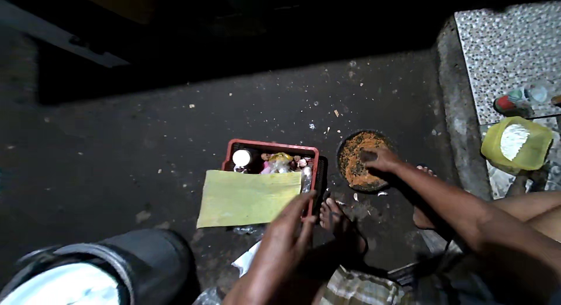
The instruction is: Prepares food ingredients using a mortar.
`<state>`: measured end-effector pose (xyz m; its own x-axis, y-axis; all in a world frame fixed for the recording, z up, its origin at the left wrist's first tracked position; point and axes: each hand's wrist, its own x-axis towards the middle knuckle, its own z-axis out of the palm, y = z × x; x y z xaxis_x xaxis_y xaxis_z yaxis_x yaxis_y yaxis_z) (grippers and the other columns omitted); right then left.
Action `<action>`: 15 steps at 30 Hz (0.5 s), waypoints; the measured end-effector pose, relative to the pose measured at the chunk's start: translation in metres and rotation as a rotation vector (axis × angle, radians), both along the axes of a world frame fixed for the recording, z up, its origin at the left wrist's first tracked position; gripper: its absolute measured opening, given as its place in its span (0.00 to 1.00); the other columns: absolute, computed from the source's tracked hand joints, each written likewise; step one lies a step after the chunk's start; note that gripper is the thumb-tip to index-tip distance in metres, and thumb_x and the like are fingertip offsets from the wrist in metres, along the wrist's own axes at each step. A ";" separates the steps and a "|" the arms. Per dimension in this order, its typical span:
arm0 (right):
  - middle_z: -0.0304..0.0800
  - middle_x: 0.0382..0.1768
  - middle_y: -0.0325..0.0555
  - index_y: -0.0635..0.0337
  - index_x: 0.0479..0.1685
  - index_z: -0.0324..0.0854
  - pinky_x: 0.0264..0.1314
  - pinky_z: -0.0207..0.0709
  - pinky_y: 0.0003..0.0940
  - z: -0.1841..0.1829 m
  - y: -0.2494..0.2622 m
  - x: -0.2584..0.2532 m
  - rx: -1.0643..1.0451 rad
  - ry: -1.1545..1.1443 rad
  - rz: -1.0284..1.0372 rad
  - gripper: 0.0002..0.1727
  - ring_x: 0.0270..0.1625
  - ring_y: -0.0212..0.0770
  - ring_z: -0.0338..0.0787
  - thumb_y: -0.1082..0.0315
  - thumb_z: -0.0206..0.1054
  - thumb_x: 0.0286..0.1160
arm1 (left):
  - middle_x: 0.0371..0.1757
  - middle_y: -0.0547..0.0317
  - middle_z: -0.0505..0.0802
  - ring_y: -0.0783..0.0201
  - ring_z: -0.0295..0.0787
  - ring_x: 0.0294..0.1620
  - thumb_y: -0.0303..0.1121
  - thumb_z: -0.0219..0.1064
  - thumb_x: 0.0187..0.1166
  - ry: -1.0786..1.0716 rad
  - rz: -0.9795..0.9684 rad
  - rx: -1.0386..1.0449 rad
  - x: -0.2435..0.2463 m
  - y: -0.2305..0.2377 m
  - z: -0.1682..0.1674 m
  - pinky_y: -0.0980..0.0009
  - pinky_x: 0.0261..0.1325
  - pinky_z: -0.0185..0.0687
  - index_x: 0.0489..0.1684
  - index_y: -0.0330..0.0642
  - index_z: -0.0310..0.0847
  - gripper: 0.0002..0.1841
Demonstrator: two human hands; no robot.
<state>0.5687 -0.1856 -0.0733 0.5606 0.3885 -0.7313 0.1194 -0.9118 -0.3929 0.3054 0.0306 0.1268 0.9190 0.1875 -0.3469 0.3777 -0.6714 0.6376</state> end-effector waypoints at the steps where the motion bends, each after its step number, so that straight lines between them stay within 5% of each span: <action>1: 0.66 0.84 0.64 0.33 0.84 0.75 0.71 0.73 0.72 -0.001 0.005 0.006 -0.012 -0.057 -0.015 0.39 0.77 0.67 0.77 0.43 0.79 0.68 | 0.76 0.43 0.84 0.45 0.88 0.66 0.34 0.61 0.85 0.027 0.035 0.075 -0.007 0.015 0.002 0.46 0.65 0.84 0.82 0.41 0.72 0.25; 5: 0.61 0.87 0.62 0.34 0.83 0.74 0.59 0.82 0.68 -0.014 0.016 -0.008 -0.116 -0.238 0.116 0.36 0.64 0.68 0.87 0.43 0.74 0.72 | 0.76 0.39 0.83 0.41 0.89 0.64 0.36 0.59 0.87 0.093 0.164 0.116 -0.018 0.041 -0.007 0.44 0.63 0.83 0.83 0.41 0.71 0.25; 9: 0.54 0.91 0.65 0.32 0.91 0.63 0.65 0.80 0.66 -0.028 -0.004 -0.048 -0.156 -0.246 0.393 0.36 0.71 0.72 0.82 0.45 0.63 0.82 | 0.75 0.44 0.84 0.48 0.89 0.66 0.42 0.57 0.88 0.071 0.145 -0.004 -0.010 0.049 -0.006 0.49 0.67 0.84 0.84 0.44 0.71 0.26; 15: 0.57 0.90 0.61 0.32 0.87 0.69 0.58 0.83 0.67 -0.022 0.031 -0.005 -0.175 -0.321 0.187 0.39 0.63 0.69 0.87 0.50 0.76 0.72 | 0.75 0.47 0.85 0.49 0.88 0.69 0.47 0.55 0.88 0.021 0.158 0.028 -0.006 0.063 -0.009 0.48 0.69 0.82 0.85 0.47 0.70 0.28</action>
